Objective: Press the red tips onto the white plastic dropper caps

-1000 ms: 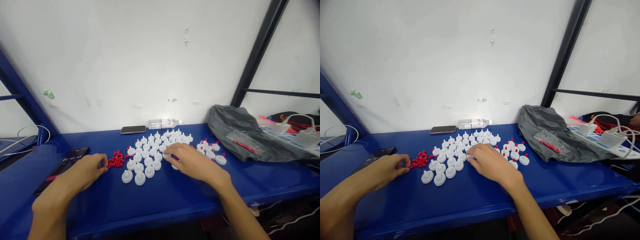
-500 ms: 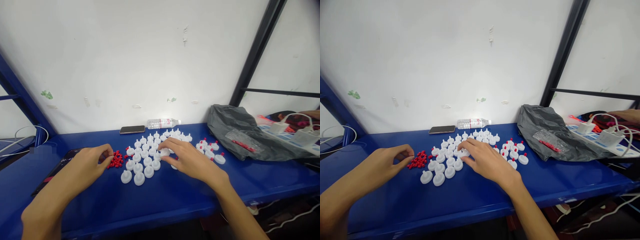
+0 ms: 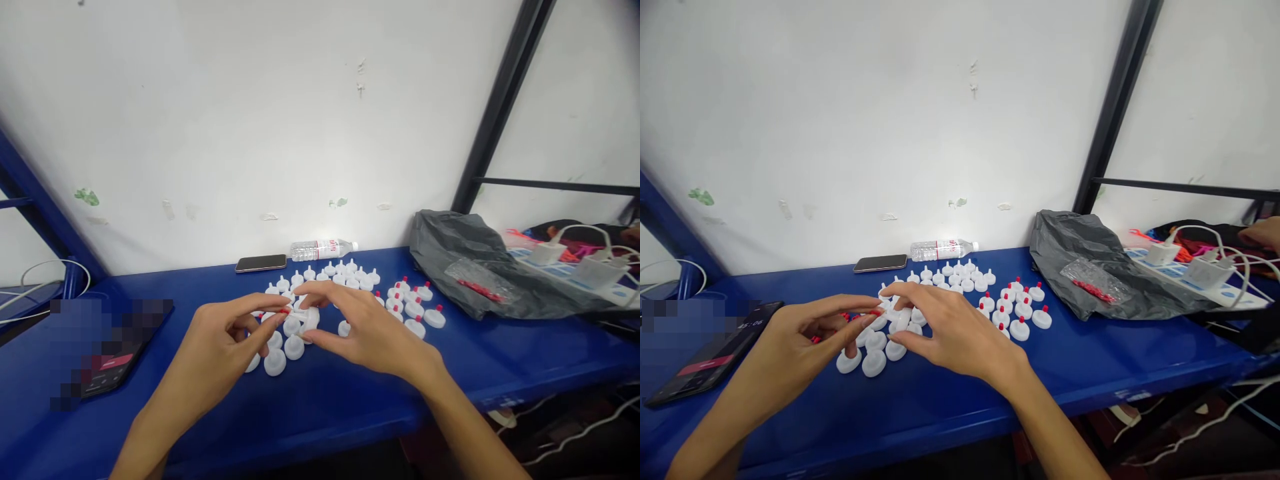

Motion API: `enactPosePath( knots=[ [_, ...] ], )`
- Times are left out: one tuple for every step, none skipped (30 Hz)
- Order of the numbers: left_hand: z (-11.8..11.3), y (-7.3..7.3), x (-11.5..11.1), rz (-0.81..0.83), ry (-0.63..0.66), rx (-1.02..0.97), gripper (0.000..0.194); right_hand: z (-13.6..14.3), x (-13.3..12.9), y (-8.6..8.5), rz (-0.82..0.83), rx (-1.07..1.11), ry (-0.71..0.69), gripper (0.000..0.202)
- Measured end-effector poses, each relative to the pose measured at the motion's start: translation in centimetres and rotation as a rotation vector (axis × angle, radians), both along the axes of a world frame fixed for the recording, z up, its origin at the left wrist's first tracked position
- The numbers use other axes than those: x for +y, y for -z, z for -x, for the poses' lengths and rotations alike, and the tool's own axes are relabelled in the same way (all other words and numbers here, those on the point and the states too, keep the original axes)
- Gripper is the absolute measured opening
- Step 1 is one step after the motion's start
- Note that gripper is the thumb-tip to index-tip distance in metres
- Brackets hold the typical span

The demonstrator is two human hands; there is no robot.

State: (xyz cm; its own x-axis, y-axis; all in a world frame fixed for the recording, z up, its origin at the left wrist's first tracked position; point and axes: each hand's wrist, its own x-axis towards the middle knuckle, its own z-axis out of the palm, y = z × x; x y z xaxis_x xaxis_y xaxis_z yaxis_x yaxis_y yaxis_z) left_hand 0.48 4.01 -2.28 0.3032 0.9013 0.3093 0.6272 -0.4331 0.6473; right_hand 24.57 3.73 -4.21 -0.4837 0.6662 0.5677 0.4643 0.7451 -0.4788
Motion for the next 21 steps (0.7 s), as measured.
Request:
enactPosePath(
  knots=[
    [0.07, -0.02, 0.0, 0.009, -0.007, -0.01, 0.045, 0.0, 0.01, 0.01, -0.02, 0.006, -0.005, 0.05],
    [0.15, -0.04, 0.01, 0.013, -0.013, -0.02, 0.046, 0.0, 0.01, 0.02, -0.039, 0.012, -0.011, 0.048],
    [0.22, -0.06, 0.0, 0.014, -0.015, -0.029, 0.045, 0.01, 0.03, 0.03, -0.056, 0.021, -0.017, 0.046],
    [0.28, -0.07, 0.0, 0.015, -0.015, -0.04, 0.045, 0.02, 0.04, 0.05, -0.071, 0.032, -0.023, 0.044],
    [0.32, -0.09, -0.01, 0.019, -0.013, -0.051, 0.044, 0.04, 0.07, 0.07, -0.086, 0.043, -0.027, 0.042],
    [0.33, -0.11, -0.02, 0.027, -0.011, -0.061, 0.044, 0.05, 0.09, 0.08, -0.1, 0.051, -0.03, 0.04],
    [0.31, -0.14, -0.04, 0.038, -0.008, -0.07, 0.044, 0.05, 0.12, 0.1, -0.113, 0.059, -0.033, 0.038],
    [0.27, -0.18, -0.07, 0.05, -0.003, -0.079, 0.044, 0.05, 0.15, 0.11, -0.123, 0.066, -0.037, 0.038],
    [0.21, -0.23, -0.1, 0.062, 0.003, -0.09, 0.044, 0.05, 0.18, 0.11, -0.132, 0.071, -0.043, 0.038],
    [0.13, -0.29, -0.15, 0.071, 0.007, -0.103, 0.044, 0.04, 0.2, 0.11, -0.138, 0.075, -0.049, 0.038],
    [0.04, -0.35, -0.21, 0.079, 0.014, -0.119, 0.044, 0.04, 0.21, 0.1, -0.144, 0.078, -0.057, 0.038],
    [-0.05, -0.4, -0.27, 0.089, 0.024, -0.133, 0.043, 0.03, 0.23, 0.09, -0.148, 0.081, -0.065, 0.038],
    [-0.13, -0.42, -0.32, 0.099, 0.033, -0.143, 0.043, 0.03, 0.23, 0.08, -0.152, 0.08, -0.073, 0.038],
    [-0.2, -0.42, -0.35, 0.105, 0.041, -0.15, 0.043, 0.03, 0.23, 0.06, -0.154, 0.078, -0.078, 0.038],
    [-0.24, -0.4, -0.37, 0.105, 0.043, -0.151, 0.042, 0.04, 0.24, 0.06, -0.155, 0.073, -0.08, 0.039],
    [-0.26, -0.35, -0.37, 0.1, 0.044, -0.15, 0.041, 0.05, 0.24, 0.06, -0.154, 0.067, -0.079, 0.04],
    [-0.25, -0.3, -0.35, 0.094, 0.046, -0.149, 0.039, 0.07, 0.25, 0.08, -0.156, 0.063, -0.077, 0.042],
    [-0.21, -0.25, -0.33, 0.092, 0.05, -0.149, 0.038, 0.08, 0.27, 0.1, -0.159, 0.061, -0.074, 0.043],
    [-0.17, -0.22, -0.31, 0.099, 0.061, -0.151, 0.037, 0.1, 0.29, 0.14, -0.164, 0.063, -0.071, 0.045],
    [-0.12, -0.22, -0.29, 0.115, 0.074, -0.155, 0.036, 0.12, 0.32, 0.19, -0.172, 0.068, -0.071, 0.047],
    [-0.07, -0.25, -0.28, 0.136, 0.084, -0.161, 0.036, 0.15, 0.35, 0.25, -0.178, 0.072, -0.073, 0.049]
  ],
)
